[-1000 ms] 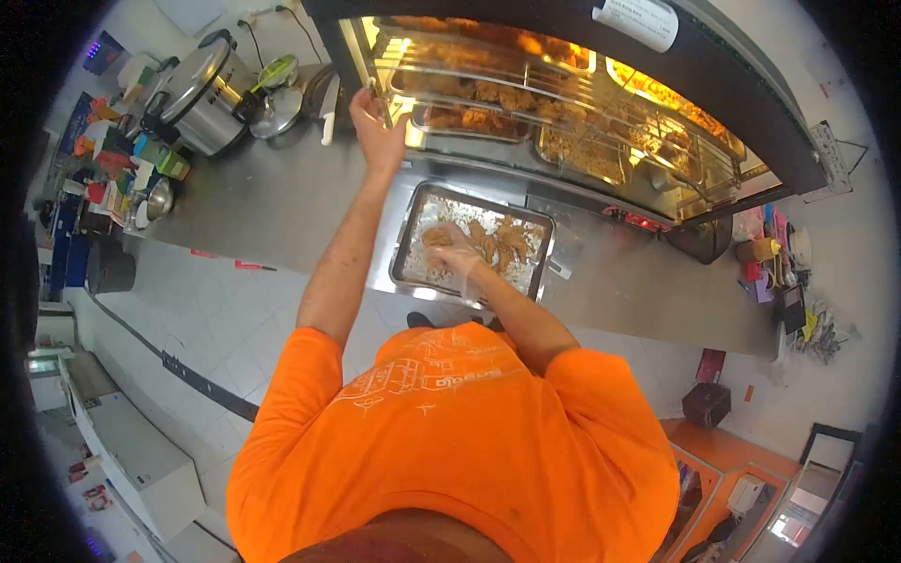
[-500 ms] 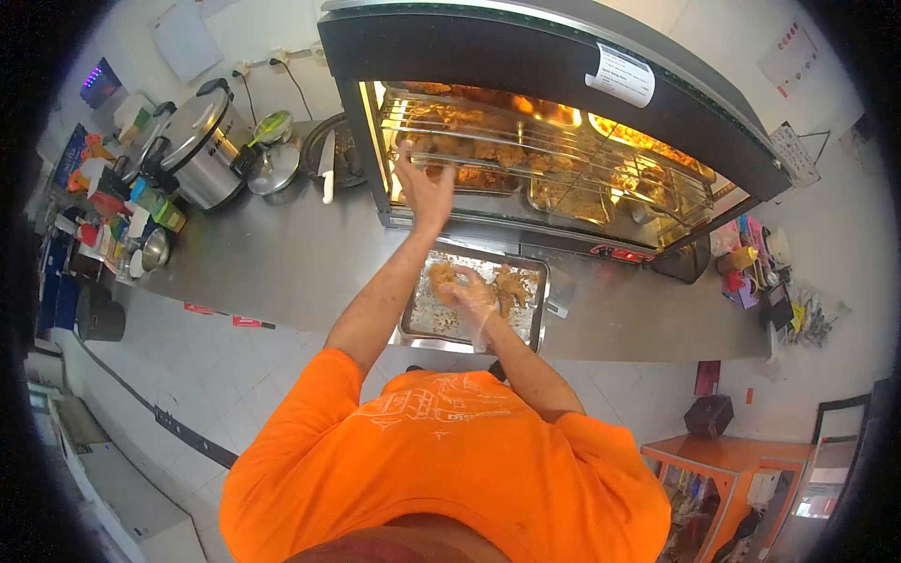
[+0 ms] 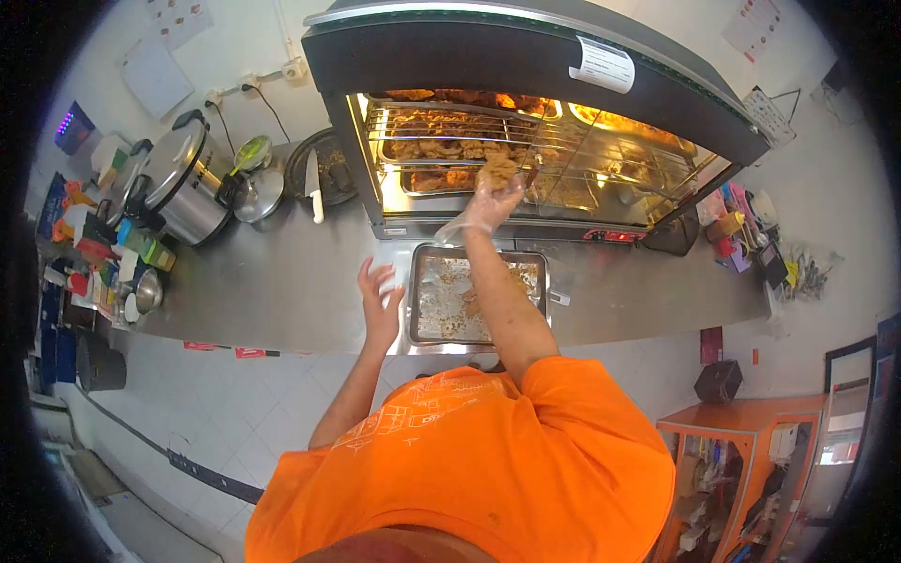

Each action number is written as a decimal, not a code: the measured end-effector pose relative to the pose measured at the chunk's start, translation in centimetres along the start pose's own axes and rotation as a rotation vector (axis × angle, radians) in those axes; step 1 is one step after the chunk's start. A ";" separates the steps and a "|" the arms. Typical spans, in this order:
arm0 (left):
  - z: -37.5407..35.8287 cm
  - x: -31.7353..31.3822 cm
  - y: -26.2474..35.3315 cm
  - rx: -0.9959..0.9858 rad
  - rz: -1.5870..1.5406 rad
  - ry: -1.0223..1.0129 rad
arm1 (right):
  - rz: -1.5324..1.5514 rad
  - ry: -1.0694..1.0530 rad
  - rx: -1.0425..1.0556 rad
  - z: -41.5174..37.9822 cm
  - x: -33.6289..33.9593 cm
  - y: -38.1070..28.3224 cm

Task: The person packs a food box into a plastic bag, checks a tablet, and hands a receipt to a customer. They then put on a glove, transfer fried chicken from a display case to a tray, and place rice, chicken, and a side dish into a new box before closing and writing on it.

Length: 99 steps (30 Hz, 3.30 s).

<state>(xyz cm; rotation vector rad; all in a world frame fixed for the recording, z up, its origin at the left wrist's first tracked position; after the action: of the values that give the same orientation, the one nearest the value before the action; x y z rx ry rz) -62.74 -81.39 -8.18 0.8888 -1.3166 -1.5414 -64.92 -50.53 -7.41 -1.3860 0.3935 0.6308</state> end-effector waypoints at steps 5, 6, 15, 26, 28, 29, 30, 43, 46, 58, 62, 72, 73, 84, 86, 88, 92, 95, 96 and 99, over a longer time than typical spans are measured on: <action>-8.0 3.5 -7.9 0.250 -0.072 0.015 | -0.239 0.126 0.070 2.4 -1.4 -1.2; -9.2 3.9 -8.8 0.301 -0.076 0.011 | -0.292 0.136 0.098 2.8 -1.7 -0.9; -11.6 6.9 -10.6 0.351 -0.129 0.034 | -1.079 -0.039 0.347 6.7 -4.6 -0.6; -10.8 4.8 -11.2 0.385 -0.146 -0.053 | -1.144 -0.276 0.365 2.3 -4.4 -4.0; -10.4 4.5 -11.0 0.386 -0.141 -0.076 | -0.958 -0.226 0.526 1.3 -2.4 -6.6; -10.3 4.5 -11.0 0.392 -0.129 -0.074 | -0.948 -0.133 0.548 1.3 -1.2 -7.8; -10.4 4.6 -11.0 0.399 -0.117 -0.071 | -0.937 -0.042 0.566 1.5 -0.3 -8.9; -8.9 -0.1 -12.0 0.377 -0.036 -0.251 | -1.091 -0.696 0.411 0.5 -2.0 -7.1; -8.1 -3.9 -11.6 0.394 -0.076 -0.336 | -1.031 -1.390 0.074 -1.6 -2.1 -7.3; -11.5 -12.7 -12.3 0.503 -0.014 -0.169 | -1.186 0.255 0.156 38.7 27.9 -20.9; -12.1 -16.0 -12.9 0.513 -0.038 -0.105 | -1.133 0.051 0.303 41.5 26.8 -21.0; -14.8 -20.1 -10.9 0.573 -0.020 0.107 | -0.342 -0.292 -0.076 36.5 23.8 -18.7; -15.2 -20.2 -10.7 0.588 -0.037 0.128 | -0.342 -0.306 -0.121 34.6 22.2 -18.8; -20.3 -17.7 -10.1 0.676 -0.077 0.303 | -0.803 -1.211 0.314 13.8 16.4 -9.3; -21.6 -17.0 -9.8 0.685 -0.089 0.347 | -1.134 -1.656 0.163 6.4 17.1 -4.6; -23.0 -16.0 -9.5 0.701 -0.095 0.384 | -1.433 -1.874 0.063 1.9 18.8 -1.0; -25.9 -13.2 -9.2 0.690 -0.132 0.491 | -1.580 -1.988 0.173 -1.5 18.4 2.1; -27.7 -11.4 -9.5 0.698 -0.147 0.558 | -1.621 -2.045 0.002 -2.6 18.4 4.6; -28.1 -10.9 -9.6 0.707 -0.155 0.572 | -1.589 -2.038 0.012 -2.8 17.9 4.1; -28.6 -10.1 -10.3 0.729 -0.172 0.582 | -1.530 -2.071 0.069 -3.5 17.3 2.8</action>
<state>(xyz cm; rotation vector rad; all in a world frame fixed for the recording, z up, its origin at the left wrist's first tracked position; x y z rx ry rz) -34.71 -81.31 -23.63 1.7836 -1.3773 -0.7791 -52.91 -50.70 -20.62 -0.0912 -2.0318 0.3687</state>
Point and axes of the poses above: each hand's wrist, its own z-axis towards the middle knuckle, its own x-axis out of the back of the hand, y = z × x, the point moved 8 cm from there along z, towards the middle knuckle
